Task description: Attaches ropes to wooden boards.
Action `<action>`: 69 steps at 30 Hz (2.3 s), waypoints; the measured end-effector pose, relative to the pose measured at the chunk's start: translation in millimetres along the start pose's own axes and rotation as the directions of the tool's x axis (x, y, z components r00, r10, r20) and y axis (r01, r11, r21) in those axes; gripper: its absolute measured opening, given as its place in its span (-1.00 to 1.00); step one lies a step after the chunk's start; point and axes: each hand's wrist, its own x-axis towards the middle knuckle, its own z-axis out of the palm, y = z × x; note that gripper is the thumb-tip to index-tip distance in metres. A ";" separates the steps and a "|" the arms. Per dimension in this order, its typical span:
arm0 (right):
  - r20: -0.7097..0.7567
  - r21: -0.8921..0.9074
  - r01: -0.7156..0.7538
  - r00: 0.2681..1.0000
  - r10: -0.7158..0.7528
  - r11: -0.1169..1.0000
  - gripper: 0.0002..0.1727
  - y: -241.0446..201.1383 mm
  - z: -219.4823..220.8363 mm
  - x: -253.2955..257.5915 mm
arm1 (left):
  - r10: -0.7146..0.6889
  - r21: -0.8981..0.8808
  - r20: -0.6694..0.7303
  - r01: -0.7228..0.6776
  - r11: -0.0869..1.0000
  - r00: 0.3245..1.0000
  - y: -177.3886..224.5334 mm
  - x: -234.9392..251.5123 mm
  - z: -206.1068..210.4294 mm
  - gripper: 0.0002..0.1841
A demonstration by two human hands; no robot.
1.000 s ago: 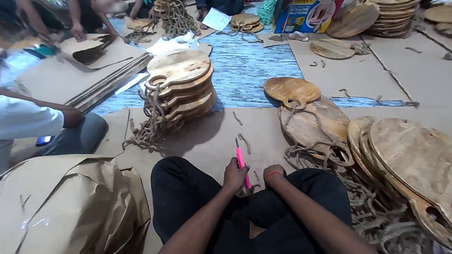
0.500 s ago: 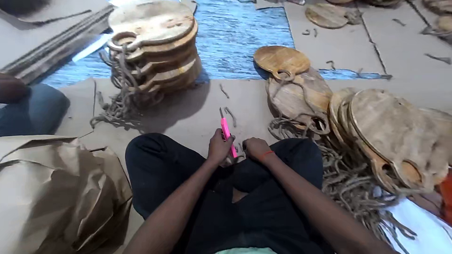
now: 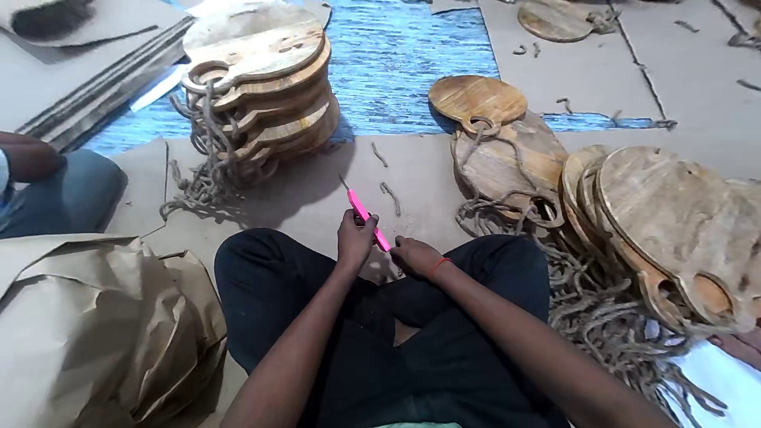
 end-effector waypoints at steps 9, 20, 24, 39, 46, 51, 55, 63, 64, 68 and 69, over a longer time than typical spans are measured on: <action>-0.059 0.109 0.180 0.983 -0.175 0.978 -0.72 -4.1 1.1 -1.0 | -0.001 -0.004 -0.008 0.001 1.000 1.000 -1.3 5.0 2.0 -0.61; 0.097 0.148 0.107 0.988 -0.122 0.983 -0.64 -41.0 -8.9 -0.6 | 0.018 -0.022 -0.047 -0.019 1.000 0.999 2.3 10.7 3.4 -0.67; -0.200 0.265 -0.011 0.978 0.066 0.964 -0.73 -8.1 -23.2 22.7 | 0.018 -0.018 -0.038 -0.019 1.000 0.999 0.3 13.6 3.3 -0.65; -0.308 0.553 -0.365 0.746 0.590 0.749 -0.64 15.7 -96.9 106.0 | 0.024 -0.027 -0.010 -0.024 0.999 1.000 -5.1 13.5 10.9 -0.65; -0.268 0.399 -0.365 0.831 0.487 0.841 -0.70 2.0 -106.9 135.6 | 0.007 -0.050 0.018 -0.006 0.999 1.000 1.8 13.6 12.5 -0.65; -0.411 0.461 -0.262 0.784 0.465 0.848 -0.75 27.3 -118.9 152.6 | -0.005 -0.075 0.059 0.010 0.997 0.998 1.9 12.2 16.2 -0.63; -0.539 0.498 -0.201 0.690 0.483 0.844 -0.80 48.4 -132.5 164.9 | -0.007 -0.040 0.079 0.010 0.999 0.997 -0.7 11.9 19.4 -0.61; -0.437 0.112 -0.201 0.870 0.230 0.973 -0.79 34.0 -112.3 159.2 | -0.009 -0.033 0.098 0.012 0.999 0.995 -5.1 12.1 23.2 -0.63; -0.414 0.127 -0.171 0.886 0.209 0.977 -0.79 35.1 -111.1 150.1 | -0.005 -0.027 0.093 0.007 1.000 0.996 -4.7 12.3 22.7 -0.63; -0.392 0.283 -0.066 0.903 0.178 0.957 -0.81 58.9 -105.0 75.2 | -0.008 0.015 0.085 0.007 1.000 0.996 -7.4 11.3 21.8 -0.63; -0.419 0.332 -0.057 0.885 0.201 0.942 -0.82 67.3 -105.1 44.0 | -0.010 0.022 0.093 0.008 1.000 0.996 -8.8 10.8 21.9 -0.63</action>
